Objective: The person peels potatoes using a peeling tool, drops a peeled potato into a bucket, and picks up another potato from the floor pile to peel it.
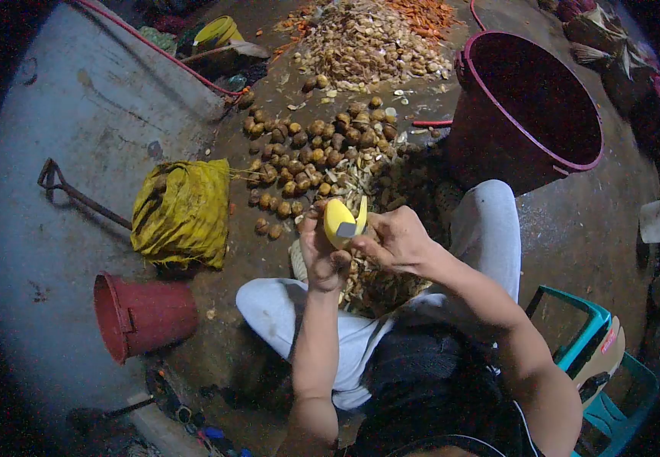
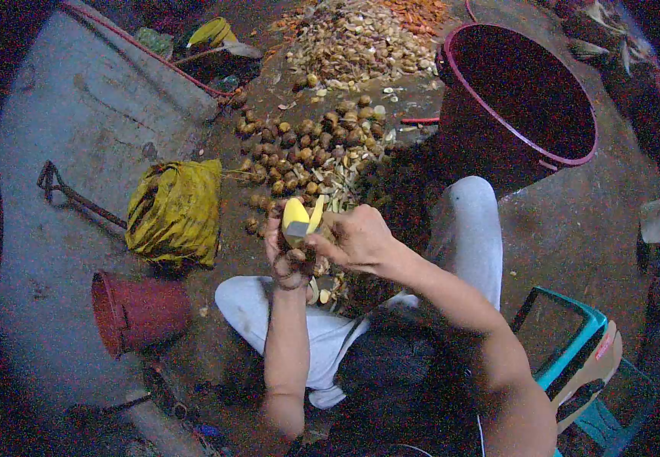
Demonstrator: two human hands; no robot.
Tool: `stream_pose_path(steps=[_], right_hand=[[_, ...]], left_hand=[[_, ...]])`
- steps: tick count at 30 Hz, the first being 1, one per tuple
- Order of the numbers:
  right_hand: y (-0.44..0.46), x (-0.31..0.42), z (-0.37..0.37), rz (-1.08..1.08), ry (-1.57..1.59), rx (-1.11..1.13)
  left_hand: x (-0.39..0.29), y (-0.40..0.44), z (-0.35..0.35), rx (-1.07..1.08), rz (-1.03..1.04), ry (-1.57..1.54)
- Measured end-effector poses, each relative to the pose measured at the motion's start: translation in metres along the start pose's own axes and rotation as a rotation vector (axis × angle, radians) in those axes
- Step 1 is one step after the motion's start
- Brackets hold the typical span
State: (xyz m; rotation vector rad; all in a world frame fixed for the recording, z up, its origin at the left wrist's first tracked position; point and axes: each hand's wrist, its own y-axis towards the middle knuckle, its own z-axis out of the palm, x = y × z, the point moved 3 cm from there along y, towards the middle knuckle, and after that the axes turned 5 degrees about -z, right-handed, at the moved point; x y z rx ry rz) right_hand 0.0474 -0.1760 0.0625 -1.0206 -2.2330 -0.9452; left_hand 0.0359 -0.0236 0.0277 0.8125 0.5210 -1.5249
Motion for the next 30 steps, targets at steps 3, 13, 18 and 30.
stream_pose_path(steps=[3, 13, 18, 30], right_hand=[[0.001, -0.007, 0.001, 0.221, 0.312, 0.013], [0.004, -0.028, -0.003, 0.07, 0.203, -0.072], [0.006, -0.02, -0.009, 0.037, 0.132, -0.076], [-0.001, -0.041, 0.004, 0.217, 0.49, -0.086]], left_hand=[[0.001, -0.001, 0.004, -0.113, 0.003, -0.115], [0.006, -0.008, -0.003, -0.125, 0.005, -0.066], [0.009, -0.009, -0.011, -0.145, 0.053, 0.003], [0.013, -0.007, -0.016, -0.254, -0.067, -0.192]])
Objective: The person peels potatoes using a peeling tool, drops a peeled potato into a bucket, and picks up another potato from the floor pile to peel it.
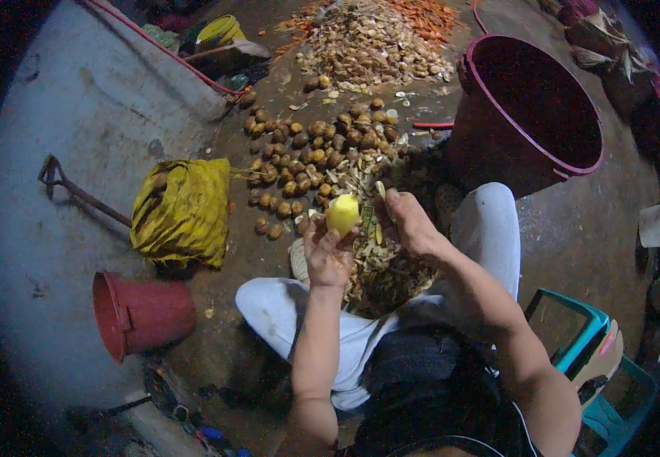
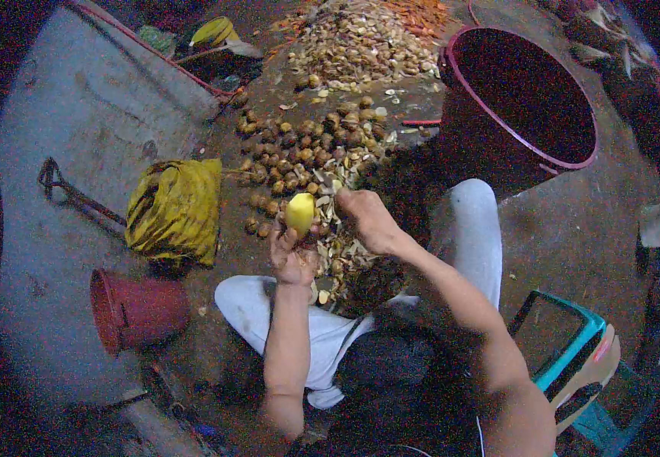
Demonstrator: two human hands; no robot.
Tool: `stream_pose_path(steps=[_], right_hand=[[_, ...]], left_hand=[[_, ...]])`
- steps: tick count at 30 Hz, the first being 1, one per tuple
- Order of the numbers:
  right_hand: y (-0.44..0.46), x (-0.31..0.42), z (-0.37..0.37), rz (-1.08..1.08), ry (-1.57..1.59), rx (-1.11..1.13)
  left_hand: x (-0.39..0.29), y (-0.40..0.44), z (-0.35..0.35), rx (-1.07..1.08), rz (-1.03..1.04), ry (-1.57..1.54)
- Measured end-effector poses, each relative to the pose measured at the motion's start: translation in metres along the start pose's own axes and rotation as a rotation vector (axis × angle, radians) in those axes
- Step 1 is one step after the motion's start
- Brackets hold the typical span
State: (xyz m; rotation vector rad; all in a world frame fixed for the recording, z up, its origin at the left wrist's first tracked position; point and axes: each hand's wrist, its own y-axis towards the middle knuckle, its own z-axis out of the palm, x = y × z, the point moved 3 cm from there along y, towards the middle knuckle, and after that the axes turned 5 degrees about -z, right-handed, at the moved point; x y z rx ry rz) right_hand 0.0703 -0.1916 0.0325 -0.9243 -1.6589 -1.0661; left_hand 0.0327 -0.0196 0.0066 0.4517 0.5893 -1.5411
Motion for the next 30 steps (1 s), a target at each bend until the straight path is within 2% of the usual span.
stream_pose_path(steps=[2, 3, 4, 6, 9, 12, 18, 20, 21, 23, 27, 30], right_hand=[[0.003, -0.002, -0.002, 0.075, 0.057, 0.041], [0.005, -0.002, -0.003, 0.113, 0.084, 0.061], [0.005, -0.01, -0.001, 0.248, 0.119, 0.092], [0.0, -0.029, 0.003, 0.384, 0.155, 0.124], [-0.003, -0.044, 0.008, 0.28, -0.014, 0.155], [0.0, -0.047, 0.009, 0.446, -0.077, 0.232], [-0.001, -0.063, 0.008, 0.147, -0.137, 0.068], [0.01, -0.046, 0.0, 0.396, -0.073, 0.091], [0.012, -0.038, 0.001, 0.397, -0.074, 0.092], [0.016, -0.025, -0.002, 0.3, -0.135, -0.094], [0.024, -0.051, -0.006, 0.288, -0.31, 0.008], [0.031, -0.105, 0.0, 0.367, -0.458, 0.079]], left_hand=[[0.001, 0.002, -0.001, 0.032, -0.069, -0.08], [0.0, 0.001, 0.002, -0.035, -0.067, -0.112], [0.0, 0.0, 0.003, -0.101, -0.067, -0.144], [0.003, 0.002, -0.002, -0.061, -0.068, -0.124], [0.001, 0.005, -0.005, 0.016, -0.039, -0.069], [-0.001, 0.005, -0.003, 0.043, 0.008, -0.021], [-0.01, 0.002, 0.001, 0.002, 0.035, 0.067], [-0.013, 0.002, -0.002, 0.006, 0.019, 0.052], [-0.014, 0.002, -0.002, 0.061, 0.037, 0.063], [-0.016, 0.002, -0.005, 0.116, 0.055, 0.072], [-0.026, -0.002, 0.002, 0.074, 0.049, 0.137], [-0.034, 0.001, -0.003, 0.051, 0.043, 0.089]])
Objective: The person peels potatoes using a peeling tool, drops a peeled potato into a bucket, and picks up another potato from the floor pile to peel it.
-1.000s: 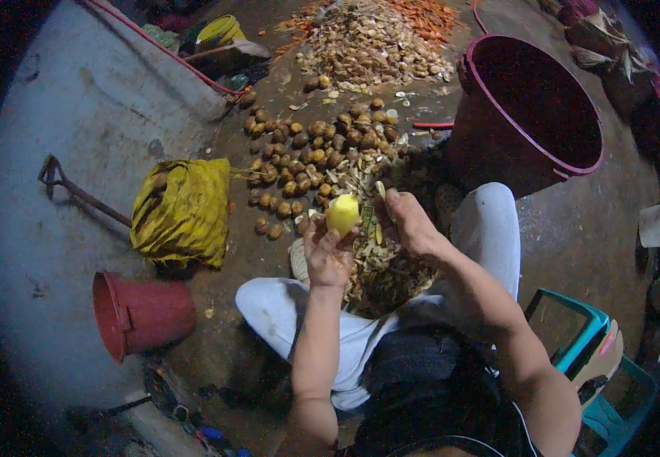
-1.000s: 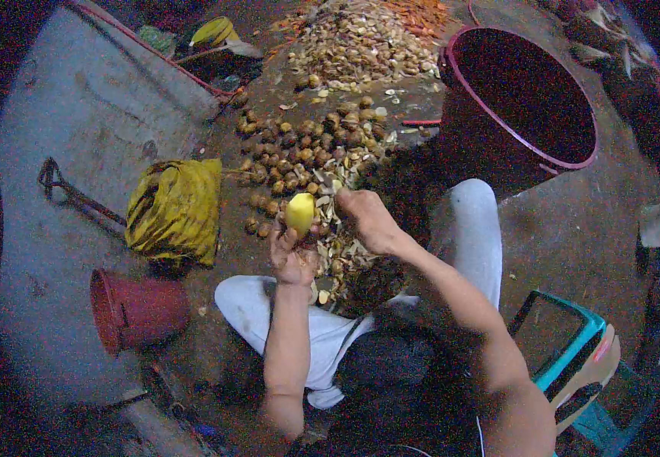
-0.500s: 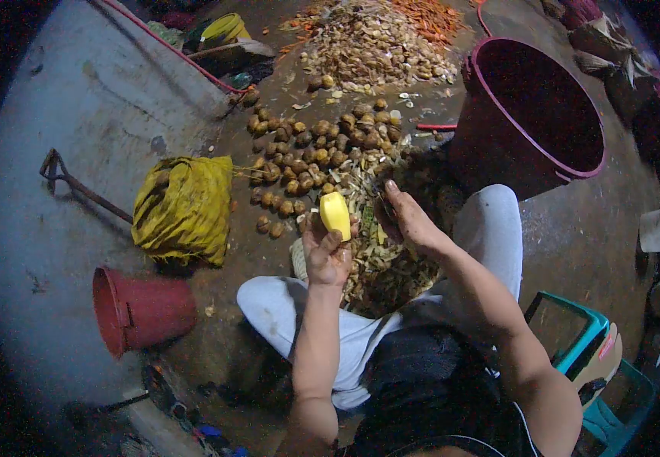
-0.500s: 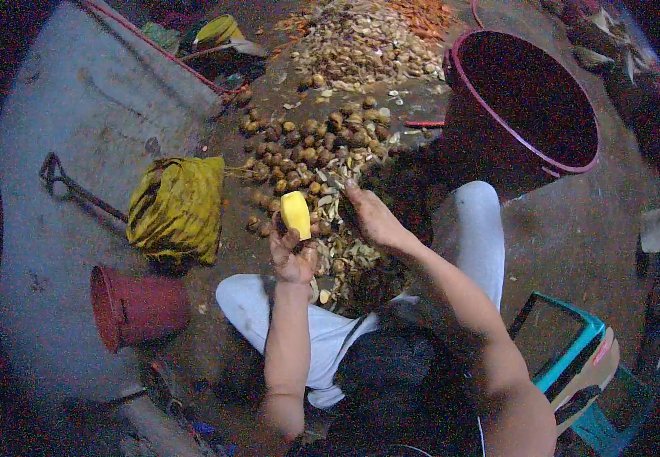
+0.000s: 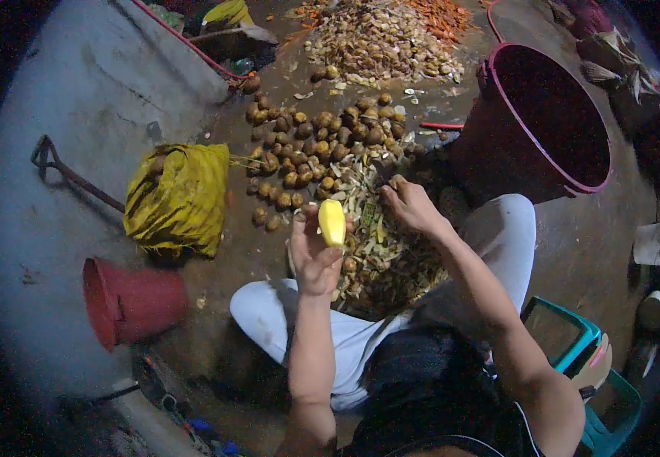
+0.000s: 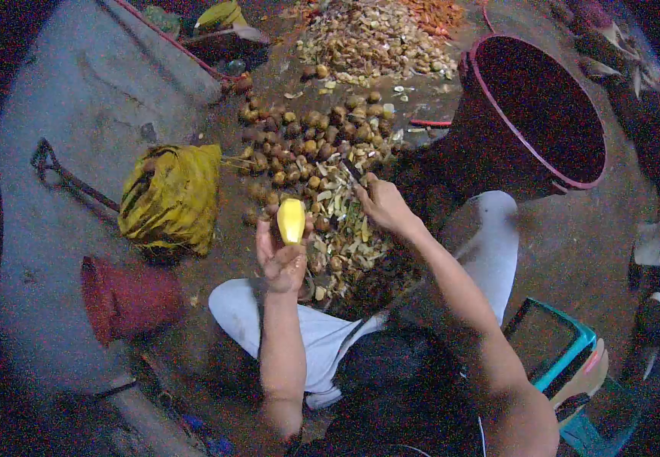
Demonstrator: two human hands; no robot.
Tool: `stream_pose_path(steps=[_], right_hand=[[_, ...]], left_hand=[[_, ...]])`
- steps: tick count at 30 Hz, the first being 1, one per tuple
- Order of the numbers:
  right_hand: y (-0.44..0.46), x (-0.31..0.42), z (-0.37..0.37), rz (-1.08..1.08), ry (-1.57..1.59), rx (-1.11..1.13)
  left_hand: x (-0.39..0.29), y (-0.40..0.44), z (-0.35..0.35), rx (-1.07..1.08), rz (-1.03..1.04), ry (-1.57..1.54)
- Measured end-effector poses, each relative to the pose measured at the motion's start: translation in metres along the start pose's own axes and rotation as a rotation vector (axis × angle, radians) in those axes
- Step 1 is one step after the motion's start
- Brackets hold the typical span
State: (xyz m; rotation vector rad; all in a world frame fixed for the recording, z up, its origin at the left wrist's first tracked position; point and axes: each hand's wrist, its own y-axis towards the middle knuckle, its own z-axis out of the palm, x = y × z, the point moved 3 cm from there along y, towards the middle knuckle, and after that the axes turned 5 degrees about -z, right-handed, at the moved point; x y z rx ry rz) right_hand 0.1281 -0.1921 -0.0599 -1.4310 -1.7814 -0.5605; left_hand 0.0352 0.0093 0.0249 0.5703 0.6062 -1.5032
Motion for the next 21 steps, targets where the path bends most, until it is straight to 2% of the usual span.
stream_pose_path(steps=[2, 4, 6, 8, 9, 10, 11, 12, 13, 14, 15, 16, 17, 19, 20, 21], right_hand=[[0.02, -0.036, 0.027, -0.235, -0.247, -0.057], [0.045, -0.113, 0.072, -0.266, -0.277, 0.016], [0.058, -0.148, 0.102, -0.296, -0.303, 0.081], [0.063, -0.171, 0.13, -0.081, -0.432, 0.328], [0.065, -0.188, 0.153, -0.022, -0.498, 0.246], [0.057, -0.171, 0.149, 0.234, -0.275, 0.239], [0.061, -0.166, 0.155, 0.271, -0.371, 0.423], [0.057, -0.13, 0.145, 0.197, -0.309, 0.437], [0.071, -0.189, 0.193, 0.147, -0.321, 0.193], [0.067, -0.174, 0.192, 0.167, -0.364, 0.161], [0.073, -0.162, 0.19, 0.33, -0.35, 0.221], [0.074, -0.144, 0.182, 0.38, -0.368, 0.284], [0.075, -0.145, 0.187, 0.38, -0.391, 0.218], [0.075, -0.169, 0.208, 0.335, -0.425, 0.141], [0.076, -0.169, 0.207, 0.355, -0.361, 0.16], [0.072, -0.17, 0.207, 0.287, -0.39, 0.174]], left_hand=[[-0.002, -0.001, -0.011, -0.021, 0.075, -0.016], [-0.009, -0.001, -0.029, -0.023, 0.079, 0.07], [-0.016, -0.003, -0.033, -0.036, 0.093, 0.166], [-0.021, -0.004, -0.042, -0.079, 0.103, 0.162], [-0.021, -0.003, -0.045, -0.114, 0.103, 0.107], [-0.026, -0.001, -0.034, -0.178, 0.098, -0.01], [-0.023, -0.002, -0.044, -0.258, 0.157, 0.092], [-0.023, -0.002, -0.049, -0.282, 0.133, 0.103], [-0.023, 0.0, -0.048, -0.293, 0.107, 0.111], [-0.026, 0.003, -0.039, -0.286, 0.106, 0.164], [-0.029, 0.006, -0.032, -0.282, 0.111, 0.221], [-0.026, 0.009, -0.033, -0.348, 0.114, 0.294], [-0.024, 0.01, -0.036, -0.415, 0.122, 0.371], [-0.02, 0.014, -0.049, -0.222, 0.102, 0.308], [-0.019, 0.017, -0.049, -0.236, 0.117, 0.279], [-0.017, 0.024, -0.045, -0.25, 0.135, 0.246]])
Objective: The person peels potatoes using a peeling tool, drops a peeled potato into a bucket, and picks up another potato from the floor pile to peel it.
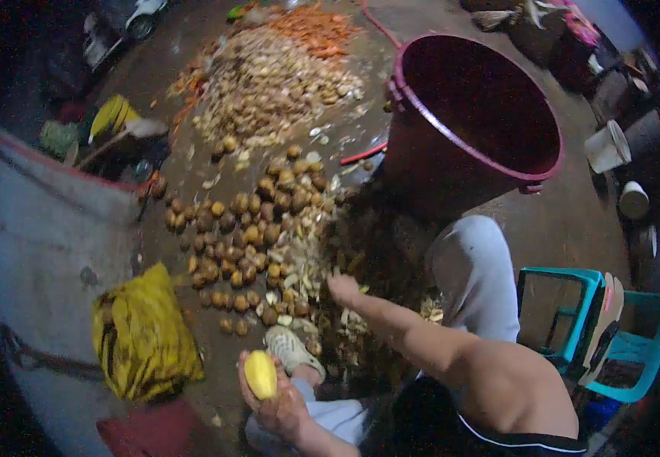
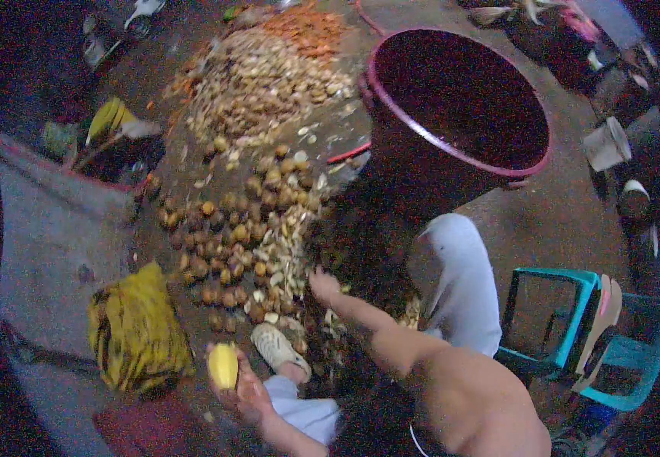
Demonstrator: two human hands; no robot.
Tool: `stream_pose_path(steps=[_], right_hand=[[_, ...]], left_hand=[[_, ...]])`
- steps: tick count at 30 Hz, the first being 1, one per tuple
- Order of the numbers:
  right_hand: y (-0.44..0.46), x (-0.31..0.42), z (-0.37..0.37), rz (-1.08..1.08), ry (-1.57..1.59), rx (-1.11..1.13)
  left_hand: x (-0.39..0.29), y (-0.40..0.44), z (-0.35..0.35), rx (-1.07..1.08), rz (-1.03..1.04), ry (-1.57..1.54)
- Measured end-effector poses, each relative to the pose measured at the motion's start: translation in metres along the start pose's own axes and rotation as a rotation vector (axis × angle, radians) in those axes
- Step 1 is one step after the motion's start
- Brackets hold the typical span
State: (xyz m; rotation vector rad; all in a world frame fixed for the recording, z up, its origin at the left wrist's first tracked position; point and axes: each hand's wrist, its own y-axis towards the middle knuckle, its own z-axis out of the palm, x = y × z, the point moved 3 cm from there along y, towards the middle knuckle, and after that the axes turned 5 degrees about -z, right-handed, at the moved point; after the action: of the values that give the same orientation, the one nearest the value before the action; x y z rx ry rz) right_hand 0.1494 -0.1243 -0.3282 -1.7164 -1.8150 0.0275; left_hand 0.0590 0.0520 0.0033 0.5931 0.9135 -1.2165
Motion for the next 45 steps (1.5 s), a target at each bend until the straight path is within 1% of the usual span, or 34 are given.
stream_pose_path(steps=[1, 3, 4, 5, 6, 8, 9, 10, 11, 14, 15, 18, 19, 20, 22, 23, 24, 25, 26, 27, 28, 29, 30, 31, 32, 33, 35, 36, 37, 38, 39, 42, 44, 45], right_hand=[[-0.002, 0.0, -0.002, 0.01, 0.034, 0.0], [-0.008, -0.003, -0.004, -0.011, 0.038, -0.077], [-0.005, -0.007, -0.002, 0.005, 0.081, -0.018], [-0.005, -0.008, -0.003, -0.013, 0.125, -0.056], [-0.007, -0.007, -0.005, -0.006, 0.146, -0.078], [-0.012, -0.01, -0.011, -0.068, 0.207, -0.03], [-0.011, -0.012, -0.011, -0.106, 0.224, 0.039], [-0.015, -0.012, -0.026, -0.143, 0.241, 0.109], [-0.024, -0.013, -0.039, -0.081, 0.311, 0.147], [-0.018, -0.019, -0.031, -0.057, 0.384, 0.161], [-0.021, -0.019, -0.05, -0.03, 0.467, 0.18], [0.005, -0.019, -0.049, -0.076, 0.579, 0.077], [0.002, -0.017, -0.073, -0.122, 0.515, 0.1], [-0.005, -0.014, -0.099, -0.185, 0.494, 0.025], [-0.018, -0.012, -0.145, -0.244, 0.403, -0.019], [-0.012, -0.008, -0.155, -0.254, 0.333, 0.015], [-0.004, -0.008, -0.166, -0.244, 0.464, -0.022], [0.03, -0.006, -0.146, -0.301, 0.298, -0.032], [0.016, -0.005, -0.171, -0.201, 0.409, -0.011], [0.007, -0.008, -0.189, -0.232, 0.466, -0.079], [0.004, -0.007, -0.208, -0.22, 0.331, -0.137], [0.008, -0.006, -0.219, -0.201, 0.196, -0.192], [-0.001, -0.008, -0.234, -0.189, 0.331, -0.09], [-0.019, -0.01, -0.254, -0.348, 0.421, -0.347], [-0.041, -0.004, -0.278, -0.333, 0.441, -0.272], [-0.071, 0.004, -0.308, -0.315, 0.459, -0.197], [-0.091, 0.013, -0.31, -0.42, 0.515, -0.314], [-0.131, 0.028, -0.335, -0.46, 0.519, -0.394], [-0.159, 0.043, -0.347, -0.526, 0.522, -0.354], [-0.177, 0.052, -0.35, -0.586, 0.525, -0.321], [-0.175, 0.046, -0.334, -0.609, 0.518, -0.299], [-0.167, 0.042, -0.306, -0.694, 0.508, -0.402], [-0.192, 0.055, -0.312, -0.71, 0.791, -0.251], [-0.186, 0.055, -0.303, -0.762, 0.753, -0.324]], left_hand=[[-0.001, 0.004, 0.005, -0.307, -0.12, 0.07], [0.008, 0.012, 0.023, -0.205, -0.085, 0.031], [0.01, 0.012, 0.027, -0.14, -0.043, 0.003], [0.019, 0.017, 0.001, 0.355, -0.005, -0.014], [0.028, 0.019, -0.004, 0.384, -0.006, -0.002], [0.043, 0.024, 0.001, 0.279, -0.047, -0.171], [0.047, 0.026, 0.005, 0.241, -0.074, -0.205], [0.053, 0.029, 0.01, 0.212, -0.128, -0.253], [0.057, 0.03, 0.015, 0.193, -0.204, -0.312], [0.064, 0.035, 0.017, 0.174, -0.424, -0.527], [0.065, 0.036, 0.016, 0.171, -0.485, -0.589], [0.073, 0.043, 0.004, 0.206, -0.616, -0.705], [0.082, 0.048, -0.014, 0.251, -0.649, -0.736], [0.091, 0.054, -0.034, 0.296, -0.683, -0.766], [0.094, 0.048, -0.027, 0.373, -0.758, -0.828], [0.087, 0.037, -0.007, 0.332, -0.631, -0.724], [0.082, 0.032, 0.006, 0.315, -0.555, -0.674], [0.077, 0.027, 0.019, 0.295, -0.481, -0.623], [0.07, 0.022, 0.023, 0.32, -0.416, -0.501], [0.06, 0.007, 0.047, 0.252, -0.366, -0.468], [0.051, -0.007, 0.069, 0.182, -0.318, -0.431], [0.054, 0.001, 0.046, 0.299, -0.376, -0.452], [0.055, 0.007, 0.037, 0.362, -0.171, -0.19], [0.053, 0.005, 0.016, 0.243, -0.277, -0.137], [0.048, 0.006, 0.025, 0.407, -0.191, -0.084], [0.031, -0.01, 0.057, 0.335, -0.154, -0.043], [0.027, -0.007, 0.05, 0.442, -0.195, 0.075], [0.019, -0.016, 0.056, 0.496, -0.139, 0.101], [0.024, -0.018, 0.058, 0.476, -0.2, 0.014], [0.018, -0.024, 0.066, 0.455, -0.18, 0.014], [0.02, -0.029, 0.066, 0.454, -0.18, 0.042], [0.025, -0.03, 0.062, 0.479, -0.18, 0.014], [0.03, -0.031, 0.057, 0.501, -0.191, -0.026], [0.033, -0.03, 0.054, 0.515, -0.186, -0.014]])
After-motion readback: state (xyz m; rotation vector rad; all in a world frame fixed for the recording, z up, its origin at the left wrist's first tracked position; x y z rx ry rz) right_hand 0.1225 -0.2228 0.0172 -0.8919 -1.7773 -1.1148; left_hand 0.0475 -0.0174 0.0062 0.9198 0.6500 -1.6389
